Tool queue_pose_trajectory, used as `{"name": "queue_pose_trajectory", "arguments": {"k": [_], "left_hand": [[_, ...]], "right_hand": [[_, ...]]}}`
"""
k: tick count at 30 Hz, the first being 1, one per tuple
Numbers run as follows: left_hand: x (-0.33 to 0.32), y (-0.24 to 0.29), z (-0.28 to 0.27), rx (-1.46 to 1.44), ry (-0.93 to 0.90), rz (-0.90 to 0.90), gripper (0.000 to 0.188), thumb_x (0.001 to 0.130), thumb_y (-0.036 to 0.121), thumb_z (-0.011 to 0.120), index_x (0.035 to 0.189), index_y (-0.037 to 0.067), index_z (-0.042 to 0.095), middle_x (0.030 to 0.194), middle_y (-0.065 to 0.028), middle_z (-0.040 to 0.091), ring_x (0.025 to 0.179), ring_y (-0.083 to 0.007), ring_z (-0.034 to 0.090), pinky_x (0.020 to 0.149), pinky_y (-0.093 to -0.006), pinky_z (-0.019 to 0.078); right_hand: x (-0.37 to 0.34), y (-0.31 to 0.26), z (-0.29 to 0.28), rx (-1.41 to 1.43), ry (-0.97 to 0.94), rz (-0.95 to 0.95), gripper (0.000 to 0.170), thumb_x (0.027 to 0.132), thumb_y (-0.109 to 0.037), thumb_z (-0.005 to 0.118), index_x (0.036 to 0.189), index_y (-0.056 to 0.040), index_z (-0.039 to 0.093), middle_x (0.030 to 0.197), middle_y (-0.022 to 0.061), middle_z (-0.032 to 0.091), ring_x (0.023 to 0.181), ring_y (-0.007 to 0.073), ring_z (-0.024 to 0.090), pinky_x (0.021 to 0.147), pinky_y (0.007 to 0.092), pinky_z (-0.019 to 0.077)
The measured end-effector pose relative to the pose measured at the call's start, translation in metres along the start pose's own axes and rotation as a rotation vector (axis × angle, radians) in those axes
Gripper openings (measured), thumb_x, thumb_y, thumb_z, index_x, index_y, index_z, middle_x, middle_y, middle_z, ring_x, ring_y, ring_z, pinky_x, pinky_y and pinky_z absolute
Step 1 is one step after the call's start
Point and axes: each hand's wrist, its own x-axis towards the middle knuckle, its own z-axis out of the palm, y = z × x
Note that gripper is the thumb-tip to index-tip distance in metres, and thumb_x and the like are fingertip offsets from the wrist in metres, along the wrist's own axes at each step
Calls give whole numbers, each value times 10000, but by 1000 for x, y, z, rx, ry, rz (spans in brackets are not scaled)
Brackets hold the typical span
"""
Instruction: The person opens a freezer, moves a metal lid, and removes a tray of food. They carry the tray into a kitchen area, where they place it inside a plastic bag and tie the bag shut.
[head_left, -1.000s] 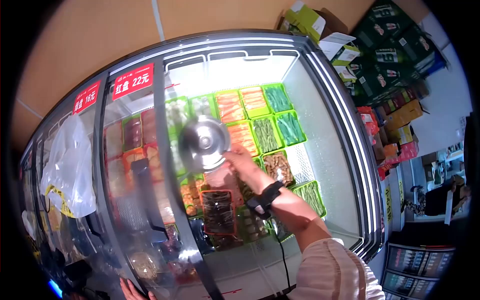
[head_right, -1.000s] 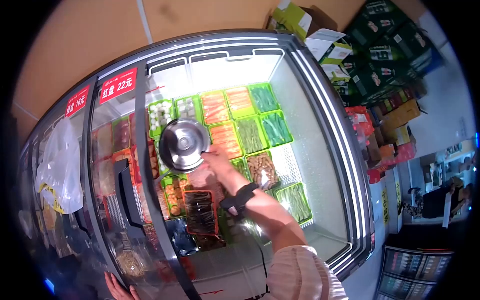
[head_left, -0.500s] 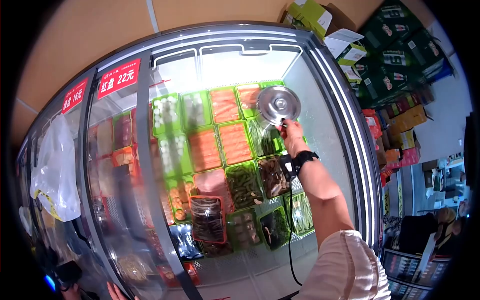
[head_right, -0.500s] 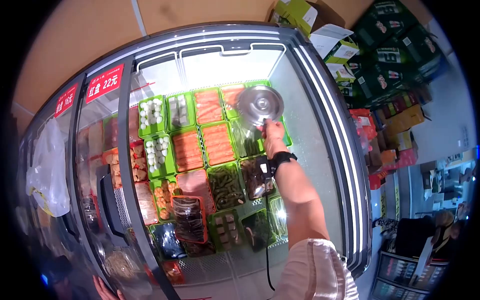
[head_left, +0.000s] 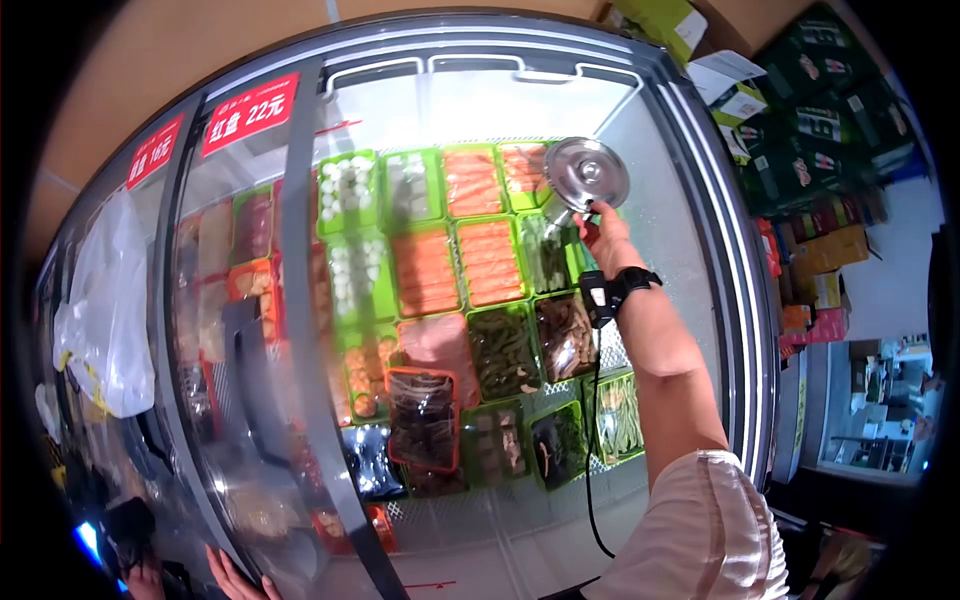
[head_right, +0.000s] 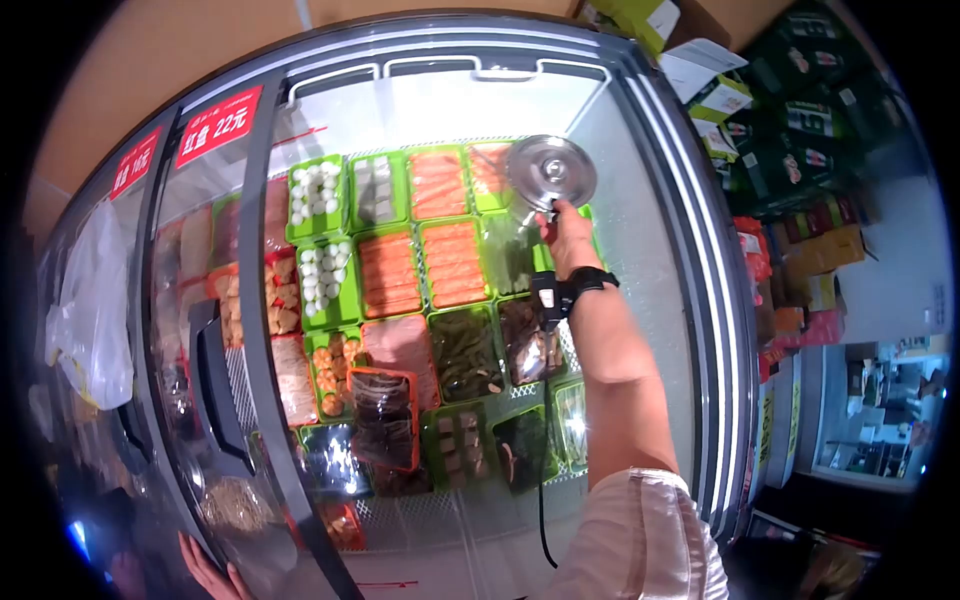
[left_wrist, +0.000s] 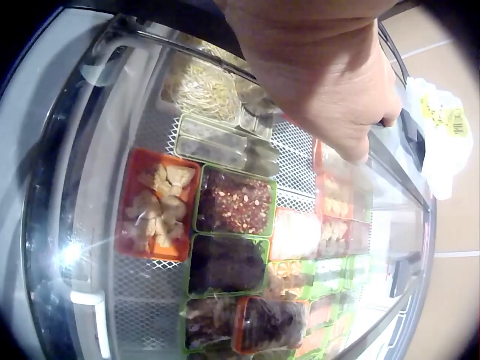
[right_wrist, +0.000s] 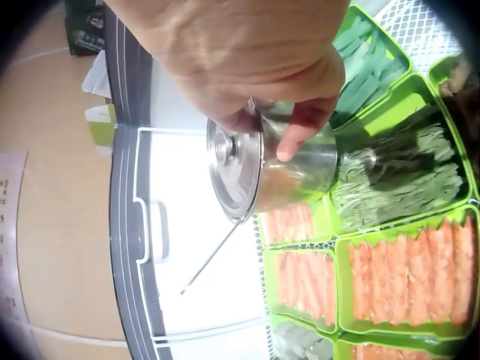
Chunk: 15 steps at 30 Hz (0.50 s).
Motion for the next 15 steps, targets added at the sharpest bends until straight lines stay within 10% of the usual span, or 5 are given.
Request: {"name": "queue_pose_trajectory", "arguments": {"k": [1, 8, 15], "left_hand": [[3, 4, 4, 26, 124, 29, 509, 964, 391, 495, 1347, 56, 485, 1393, -170, 443, 1257, -376, 425, 1038, -492, 333], [-11, -19, 8, 15, -75, -10, 643, 940, 349, 422, 1447, -16, 271, 1495, -261, 253, 1368, -439, 260, 1105, -513, 192], [-15, -29, 15, 42, -43, -26, 640, 956, 434, 374, 1449, 36, 288, 1488, -238, 282, 1350, -426, 291, 1088, -512, 221]], "right_hand": [[1, 3, -1, 3, -55, 14, 246, 875, -203, 605, 1037, -40, 516, 773, 175, 658, 592, 237, 643, 445, 268, 480], [-66, 17, -13, -230, -144, -37, 241, 909, -194, 574, 1090, -39, 540, 854, 118, 650, 663, 149, 623, 509, 231, 485], [-244, 117, -11, -769, -757, 39, 317, 863, -226, 701, 1115, -74, 584, 966, 81, 683, 783, 158, 668, 625, 286, 528]]}}
